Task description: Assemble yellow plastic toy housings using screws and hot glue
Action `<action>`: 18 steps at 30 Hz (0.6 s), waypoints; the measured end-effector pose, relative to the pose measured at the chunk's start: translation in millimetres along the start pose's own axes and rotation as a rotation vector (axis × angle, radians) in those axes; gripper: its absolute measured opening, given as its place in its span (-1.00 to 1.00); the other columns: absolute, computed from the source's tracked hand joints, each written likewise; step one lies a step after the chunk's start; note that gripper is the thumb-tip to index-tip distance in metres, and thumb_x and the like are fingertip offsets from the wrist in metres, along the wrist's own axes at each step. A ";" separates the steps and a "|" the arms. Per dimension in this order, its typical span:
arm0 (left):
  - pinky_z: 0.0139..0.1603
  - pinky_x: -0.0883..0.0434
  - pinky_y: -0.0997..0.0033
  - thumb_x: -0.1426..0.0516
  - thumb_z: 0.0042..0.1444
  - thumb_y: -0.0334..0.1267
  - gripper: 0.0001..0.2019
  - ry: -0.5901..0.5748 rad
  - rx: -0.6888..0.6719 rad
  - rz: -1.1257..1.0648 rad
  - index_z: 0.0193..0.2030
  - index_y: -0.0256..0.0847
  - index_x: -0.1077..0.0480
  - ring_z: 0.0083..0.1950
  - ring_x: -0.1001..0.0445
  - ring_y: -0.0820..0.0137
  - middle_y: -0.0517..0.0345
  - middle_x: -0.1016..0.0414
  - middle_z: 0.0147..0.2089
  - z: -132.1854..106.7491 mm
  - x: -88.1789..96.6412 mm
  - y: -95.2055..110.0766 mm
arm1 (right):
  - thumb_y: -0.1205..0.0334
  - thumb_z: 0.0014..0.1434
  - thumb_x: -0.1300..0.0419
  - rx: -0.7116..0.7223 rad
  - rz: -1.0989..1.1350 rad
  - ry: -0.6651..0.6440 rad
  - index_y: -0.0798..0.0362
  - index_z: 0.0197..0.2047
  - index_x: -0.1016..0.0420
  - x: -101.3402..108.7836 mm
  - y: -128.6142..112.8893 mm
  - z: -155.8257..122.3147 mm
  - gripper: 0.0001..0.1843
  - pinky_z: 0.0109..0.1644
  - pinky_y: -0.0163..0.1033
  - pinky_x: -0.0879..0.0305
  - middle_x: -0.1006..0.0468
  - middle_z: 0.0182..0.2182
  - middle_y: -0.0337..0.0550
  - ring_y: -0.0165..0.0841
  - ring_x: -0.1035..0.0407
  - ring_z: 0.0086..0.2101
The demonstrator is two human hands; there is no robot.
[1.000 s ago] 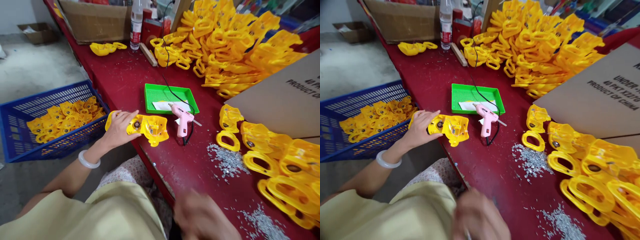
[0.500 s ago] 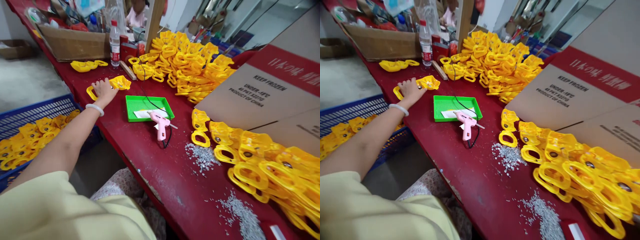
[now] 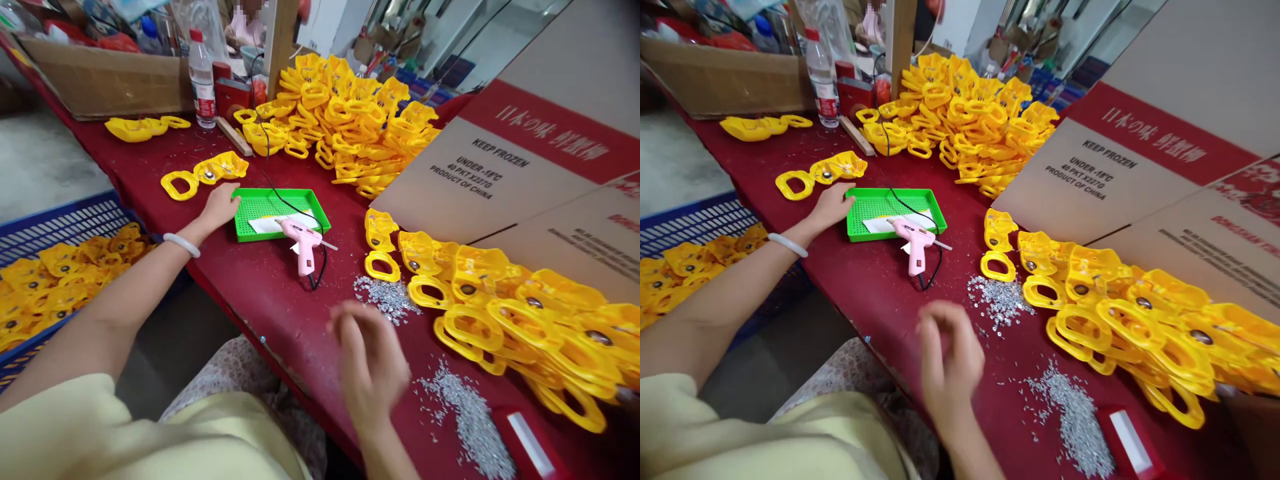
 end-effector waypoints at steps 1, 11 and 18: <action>0.28 -0.30 0.19 -0.01 0.13 -0.39 -0.55 0.000 0.002 0.002 0.18 -0.41 -0.35 0.18 -0.41 0.18 -0.14 -0.43 0.19 -0.8 -0.4 1.0 | 0.02 0.30 -0.11 -0.068 -0.042 -0.027 0.10 -0.01 -0.45 -7.8 8.9 12.3 -0.65 -0.20 -0.18 -0.43 -0.57 -0.19 -0.07 -0.35 -0.46 -0.29; 0.20 -0.35 0.02 0.00 0.12 -0.34 -0.52 0.096 -0.044 0.078 0.17 -0.48 -0.35 0.11 -0.40 0.04 -0.27 -0.45 0.07 -76.5 0.4 24.5 | 0.04 0.18 -0.13 -0.344 -0.478 -0.346 0.08 -0.25 -0.50 -60.7 63.7 85.8 -0.72 -0.35 -0.25 -0.12 -0.61 -0.41 -0.05 -0.19 -0.48 -0.36; 0.14 -0.37 -0.05 -0.06 0.19 -0.26 -0.53 0.179 -0.067 0.104 0.19 -0.51 -0.32 0.08 -0.39 -0.01 -0.32 -0.42 0.06 -121.3 16.4 55.8 | -0.04 0.18 -0.14 -0.257 -0.447 -0.334 0.07 -0.22 -0.48 -49.8 74.9 81.5 -0.67 -0.37 -0.26 -0.11 -0.59 -0.44 -0.10 -0.24 -0.43 -0.42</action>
Point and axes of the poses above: each hand's wrist, its own z-axis towards the middle knuckle, its own x-axis out of the back of the hand, y = z × x, the point moved 2 cm from there along z, towards the middle knuckle
